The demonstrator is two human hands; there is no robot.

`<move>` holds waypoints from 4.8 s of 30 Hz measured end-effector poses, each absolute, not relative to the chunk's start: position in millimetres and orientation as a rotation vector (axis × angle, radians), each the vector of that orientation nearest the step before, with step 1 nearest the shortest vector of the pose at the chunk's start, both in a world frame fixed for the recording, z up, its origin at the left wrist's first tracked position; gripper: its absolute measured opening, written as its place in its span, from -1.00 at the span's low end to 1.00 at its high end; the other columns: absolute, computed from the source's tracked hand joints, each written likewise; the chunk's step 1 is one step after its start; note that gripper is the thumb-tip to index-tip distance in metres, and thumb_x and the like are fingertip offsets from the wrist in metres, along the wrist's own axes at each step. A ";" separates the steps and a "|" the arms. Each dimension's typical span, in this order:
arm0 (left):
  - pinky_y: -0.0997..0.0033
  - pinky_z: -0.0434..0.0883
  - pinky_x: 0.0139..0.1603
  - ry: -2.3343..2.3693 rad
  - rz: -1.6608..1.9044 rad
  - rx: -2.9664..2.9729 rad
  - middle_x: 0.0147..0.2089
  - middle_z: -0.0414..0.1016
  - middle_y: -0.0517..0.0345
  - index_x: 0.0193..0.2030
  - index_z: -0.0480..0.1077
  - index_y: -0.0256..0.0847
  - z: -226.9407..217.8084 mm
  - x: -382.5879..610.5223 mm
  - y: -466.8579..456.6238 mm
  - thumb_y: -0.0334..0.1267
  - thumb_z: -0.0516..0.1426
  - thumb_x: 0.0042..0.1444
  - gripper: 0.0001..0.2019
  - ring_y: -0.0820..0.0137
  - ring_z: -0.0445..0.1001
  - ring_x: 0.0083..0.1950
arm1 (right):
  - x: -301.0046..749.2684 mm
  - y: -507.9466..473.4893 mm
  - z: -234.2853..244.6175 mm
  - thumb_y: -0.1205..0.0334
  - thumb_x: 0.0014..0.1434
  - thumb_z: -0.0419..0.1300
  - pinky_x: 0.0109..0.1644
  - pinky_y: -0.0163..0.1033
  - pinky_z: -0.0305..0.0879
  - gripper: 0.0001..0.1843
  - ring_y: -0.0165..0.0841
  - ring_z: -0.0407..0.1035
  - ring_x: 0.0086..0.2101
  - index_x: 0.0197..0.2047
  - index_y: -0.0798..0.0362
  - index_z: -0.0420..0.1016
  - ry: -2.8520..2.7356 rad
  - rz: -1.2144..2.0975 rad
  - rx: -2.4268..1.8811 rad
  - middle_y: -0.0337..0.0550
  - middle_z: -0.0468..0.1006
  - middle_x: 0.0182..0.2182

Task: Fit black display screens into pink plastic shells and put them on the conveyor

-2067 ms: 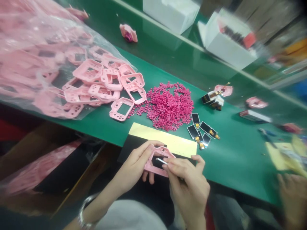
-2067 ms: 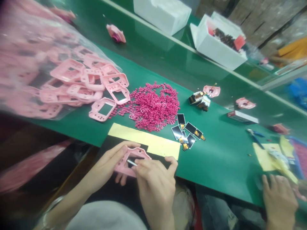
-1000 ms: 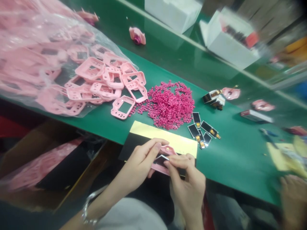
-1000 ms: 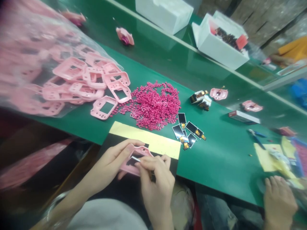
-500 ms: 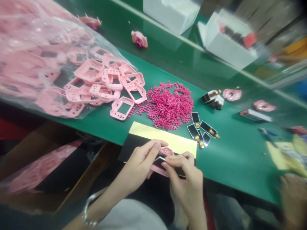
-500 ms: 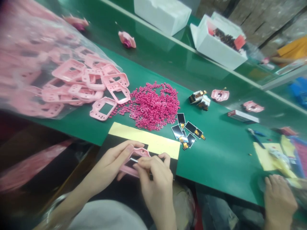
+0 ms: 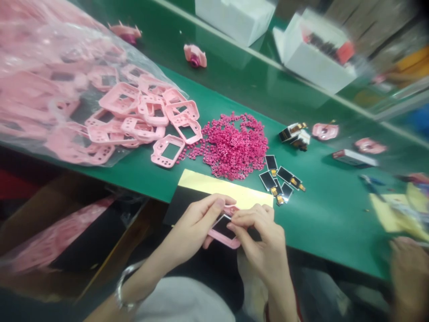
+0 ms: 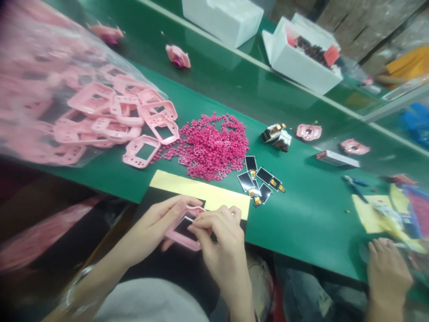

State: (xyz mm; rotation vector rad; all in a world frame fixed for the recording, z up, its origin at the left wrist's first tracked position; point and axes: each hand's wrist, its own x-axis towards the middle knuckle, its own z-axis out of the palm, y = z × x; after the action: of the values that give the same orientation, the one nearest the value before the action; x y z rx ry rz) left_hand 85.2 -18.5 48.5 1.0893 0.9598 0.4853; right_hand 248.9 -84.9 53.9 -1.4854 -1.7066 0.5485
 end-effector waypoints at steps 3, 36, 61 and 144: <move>0.66 0.12 -0.73 1.014 0.523 1.074 -0.32 0.53 0.14 -0.03 0.47 -0.26 52.1 88.1 -20.6 0.09 0.01 0.35 -0.56 0.66 0.16 -0.70 | 245.2 -83.8 55.5 0.43 0.28 0.29 -0.10 -0.15 0.17 -0.82 -0.40 0.49 -0.29 -0.29 0.00 0.42 -1.666 0.549 -1.478 -0.33 0.62 -0.32; 0.63 0.23 -0.77 1.252 0.985 1.112 -0.30 0.61 0.16 -0.24 0.50 -0.20 52.5 97.4 -38.5 -0.18 0.25 0.19 -0.87 0.63 0.26 -0.73 | 193.5 -85.9 38.3 0.07 0.44 0.06 0.16 -0.17 0.45 -0.61 -0.24 0.50 0.10 0.20 0.02 0.50 -0.754 0.997 -1.519 -0.05 0.60 0.11; 0.64 0.23 -0.73 1.236 0.917 1.086 -0.43 0.54 0.18 -0.10 0.53 -0.21 33.5 84.7 -34.0 -0.17 0.11 0.30 -0.78 0.59 0.27 -0.71 | 193.2 -63.5 36.9 0.24 0.23 0.26 -0.18 -0.35 0.54 -0.80 -0.35 0.59 -0.24 -0.07 0.05 0.57 -0.840 0.928 -1.531 -0.12 0.67 -0.21; 0.56 0.26 -0.53 1.107 0.697 1.250 -0.54 0.30 0.32 0.26 0.34 -0.21 21.9 78.0 -1.6 -0.05 -0.03 0.41 -0.58 0.49 0.29 -0.55 | 232.3 -71.1 39.2 0.18 0.37 0.13 0.25 -0.10 0.21 -0.88 -0.26 0.31 0.16 -0.19 -0.05 0.48 -1.359 0.754 -1.654 -0.11 0.38 0.12</move>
State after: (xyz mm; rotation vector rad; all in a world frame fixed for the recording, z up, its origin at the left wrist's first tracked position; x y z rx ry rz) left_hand 78.0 -1.6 21.9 1.2497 1.1067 0.6972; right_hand 232.3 -71.1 39.2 -1.6540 -1.3587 0.7538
